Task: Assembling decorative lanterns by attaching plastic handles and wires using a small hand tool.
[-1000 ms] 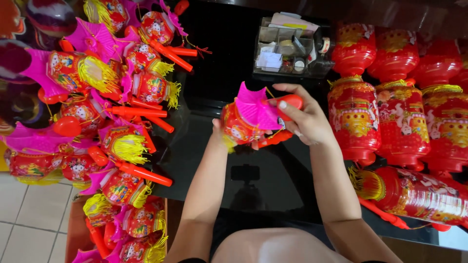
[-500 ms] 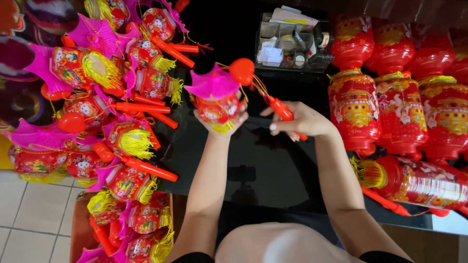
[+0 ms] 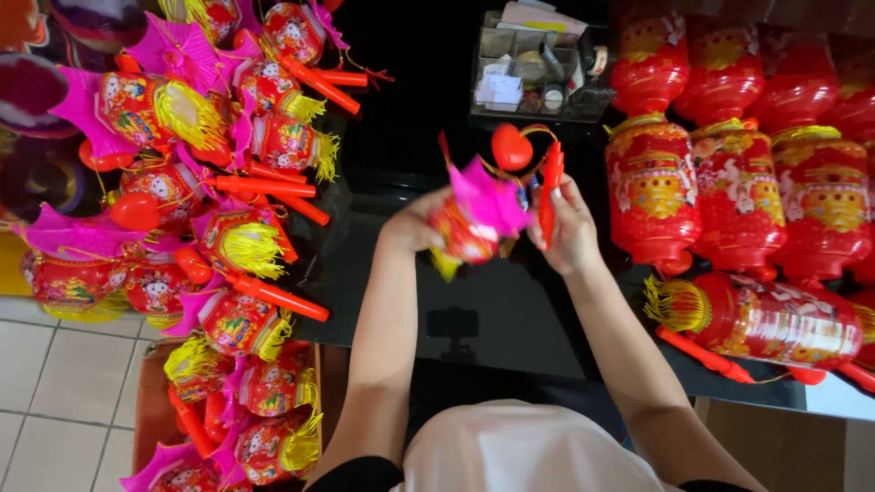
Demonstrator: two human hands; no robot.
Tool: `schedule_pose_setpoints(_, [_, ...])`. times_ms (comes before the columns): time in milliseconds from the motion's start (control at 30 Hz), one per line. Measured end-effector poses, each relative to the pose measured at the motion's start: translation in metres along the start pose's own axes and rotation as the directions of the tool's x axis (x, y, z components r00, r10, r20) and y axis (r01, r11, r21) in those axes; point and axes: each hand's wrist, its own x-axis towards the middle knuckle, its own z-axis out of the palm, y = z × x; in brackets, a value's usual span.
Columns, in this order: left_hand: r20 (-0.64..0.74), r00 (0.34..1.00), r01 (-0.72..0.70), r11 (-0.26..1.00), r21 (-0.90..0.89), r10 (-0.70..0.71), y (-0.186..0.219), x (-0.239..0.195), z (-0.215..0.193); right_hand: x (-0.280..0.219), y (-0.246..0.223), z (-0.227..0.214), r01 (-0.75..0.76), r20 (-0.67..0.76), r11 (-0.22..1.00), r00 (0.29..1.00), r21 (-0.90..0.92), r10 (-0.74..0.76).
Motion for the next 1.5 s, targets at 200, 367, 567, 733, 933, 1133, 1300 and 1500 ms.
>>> schedule_pose_setpoints(200, [-0.029, 0.954, 0.290, 0.891, 0.350, -0.299, -0.029, -0.010, -0.002, 0.008, 0.035, -0.028, -0.070, 0.031, 0.997, 0.997, 0.040, 0.069])
schedule_pose_setpoints(367, [-0.202, 0.901, 0.430, 0.857, 0.284, -0.385, -0.026, -0.019, 0.008, -0.014, 0.016, 0.004, -0.174, 0.093, 0.974, 0.982, 0.142, 0.162])
schedule_pose_setpoints(567, [-0.366, 0.929, 0.089, 0.990, 0.107, -0.044, 0.006, -0.027, -0.003, -0.009, 0.013, -0.005, -0.129, 0.011, 0.971, 0.992, 0.204, 0.129])
schedule_pose_setpoints(733, [-0.673, 0.738, 0.086, 0.982, 0.167, 0.050, 0.002, -0.035, -0.022, -0.007, 0.017, -0.007, -0.146, 0.017, 0.974, 0.989, 0.176, 0.145])
schedule_pose_setpoints(933, [-0.645, 0.764, 0.136, 0.969, 0.205, 0.029, 0.019, -0.042, -0.050, -0.010, 0.010, 0.006, -0.103, 0.074, 0.991, 0.993, 0.088, 0.097])
schedule_pose_setpoints(1133, [-0.594, 0.803, 0.141, 0.952, 0.271, 0.050, 0.027, -0.050, -0.068, -0.007, 0.022, -0.001, -0.102, 0.116, 0.994, 0.988, 0.036, 0.098])
schedule_pose_setpoints(1300, [-0.555, 0.819, 0.182, 0.849, 0.496, 0.148, 0.052, -0.037, -0.001, -0.008, 0.027, -0.001, -0.111, 0.164, 0.994, 0.980, 0.005, 0.109])
schedule_pose_setpoints(1500, [-0.690, 0.634, 0.433, 0.579, 0.691, 0.350, 0.059, -0.040, 0.069, -0.001, 0.028, -0.003, -0.181, 0.176, 0.981, 0.970, 0.074, 0.166])
